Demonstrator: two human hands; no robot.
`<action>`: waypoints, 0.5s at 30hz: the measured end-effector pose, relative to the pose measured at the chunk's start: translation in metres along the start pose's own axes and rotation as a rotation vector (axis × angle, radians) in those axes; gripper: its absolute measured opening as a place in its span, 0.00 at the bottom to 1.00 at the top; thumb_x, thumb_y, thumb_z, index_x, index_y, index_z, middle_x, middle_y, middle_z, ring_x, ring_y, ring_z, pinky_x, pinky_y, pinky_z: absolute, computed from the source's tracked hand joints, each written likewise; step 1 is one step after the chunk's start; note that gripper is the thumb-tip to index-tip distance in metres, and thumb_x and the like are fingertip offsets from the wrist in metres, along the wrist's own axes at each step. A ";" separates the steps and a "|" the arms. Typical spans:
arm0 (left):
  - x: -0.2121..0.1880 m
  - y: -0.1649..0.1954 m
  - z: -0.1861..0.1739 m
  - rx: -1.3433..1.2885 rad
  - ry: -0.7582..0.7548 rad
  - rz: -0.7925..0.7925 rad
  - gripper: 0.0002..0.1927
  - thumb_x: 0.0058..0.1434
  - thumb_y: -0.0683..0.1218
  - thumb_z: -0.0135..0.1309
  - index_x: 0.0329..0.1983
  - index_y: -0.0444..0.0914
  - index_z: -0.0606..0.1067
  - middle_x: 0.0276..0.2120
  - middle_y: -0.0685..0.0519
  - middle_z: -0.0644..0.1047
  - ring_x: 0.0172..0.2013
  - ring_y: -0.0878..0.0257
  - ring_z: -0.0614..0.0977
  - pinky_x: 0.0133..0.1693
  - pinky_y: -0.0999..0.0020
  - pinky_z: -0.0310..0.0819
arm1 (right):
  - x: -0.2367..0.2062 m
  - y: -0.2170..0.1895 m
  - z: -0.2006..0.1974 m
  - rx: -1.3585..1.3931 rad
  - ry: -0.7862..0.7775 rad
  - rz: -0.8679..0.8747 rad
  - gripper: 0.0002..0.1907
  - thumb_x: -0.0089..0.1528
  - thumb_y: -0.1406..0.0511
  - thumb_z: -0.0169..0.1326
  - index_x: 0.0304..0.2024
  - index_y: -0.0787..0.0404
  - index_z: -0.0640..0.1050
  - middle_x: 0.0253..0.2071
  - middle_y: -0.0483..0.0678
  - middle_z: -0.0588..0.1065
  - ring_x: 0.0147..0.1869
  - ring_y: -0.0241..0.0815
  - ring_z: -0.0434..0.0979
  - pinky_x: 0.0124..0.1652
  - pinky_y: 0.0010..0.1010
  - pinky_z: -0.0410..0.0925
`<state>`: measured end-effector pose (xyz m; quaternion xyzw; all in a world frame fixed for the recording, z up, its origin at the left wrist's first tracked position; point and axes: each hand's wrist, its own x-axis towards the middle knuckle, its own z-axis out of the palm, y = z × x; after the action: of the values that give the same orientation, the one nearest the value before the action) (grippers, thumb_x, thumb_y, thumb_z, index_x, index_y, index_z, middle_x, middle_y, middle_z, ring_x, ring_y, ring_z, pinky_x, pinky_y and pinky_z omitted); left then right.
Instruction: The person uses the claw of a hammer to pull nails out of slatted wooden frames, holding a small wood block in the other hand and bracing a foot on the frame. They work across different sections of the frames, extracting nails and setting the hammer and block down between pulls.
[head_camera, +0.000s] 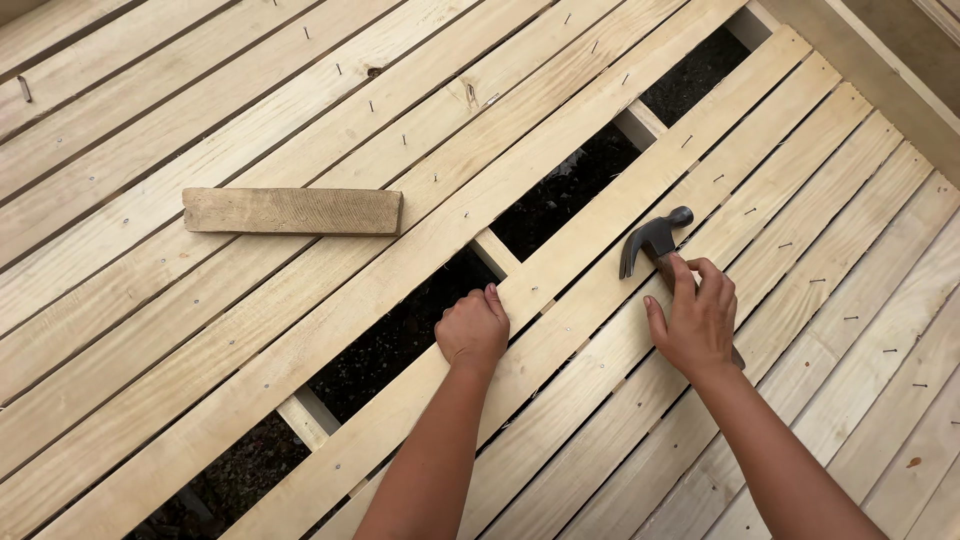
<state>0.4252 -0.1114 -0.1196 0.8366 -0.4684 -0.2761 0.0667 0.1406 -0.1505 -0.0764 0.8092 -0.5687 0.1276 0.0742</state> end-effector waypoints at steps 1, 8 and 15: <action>0.000 0.000 -0.001 0.006 0.003 0.005 0.28 0.73 0.60 0.31 0.34 0.42 0.79 0.31 0.48 0.83 0.37 0.47 0.84 0.40 0.52 0.77 | 0.010 -0.015 -0.001 0.087 -0.047 -0.089 0.30 0.61 0.61 0.57 0.64 0.66 0.69 0.59 0.60 0.68 0.62 0.60 0.66 0.63 0.49 0.61; -0.007 0.008 -0.007 0.051 0.038 0.015 0.22 0.74 0.58 0.33 0.43 0.43 0.76 0.40 0.48 0.80 0.44 0.50 0.81 0.49 0.50 0.70 | 0.097 -0.107 0.007 0.270 -0.260 -0.333 0.21 0.65 0.65 0.48 0.60 0.60 0.73 0.64 0.51 0.70 0.74 0.51 0.61 0.69 0.51 0.51; -0.040 0.017 0.015 0.072 0.430 0.114 0.28 0.65 0.60 0.41 0.57 0.36 0.70 0.48 0.47 0.72 0.51 0.50 0.71 0.58 0.47 0.56 | 0.090 -0.112 0.025 0.450 -0.186 -0.311 0.17 0.67 0.60 0.48 0.55 0.59 0.75 0.61 0.51 0.72 0.74 0.51 0.62 0.70 0.51 0.51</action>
<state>0.3885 -0.0857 -0.1100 0.8503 -0.4995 -0.0700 0.1505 0.2780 -0.1997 -0.0714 0.8910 -0.3997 0.1629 -0.1408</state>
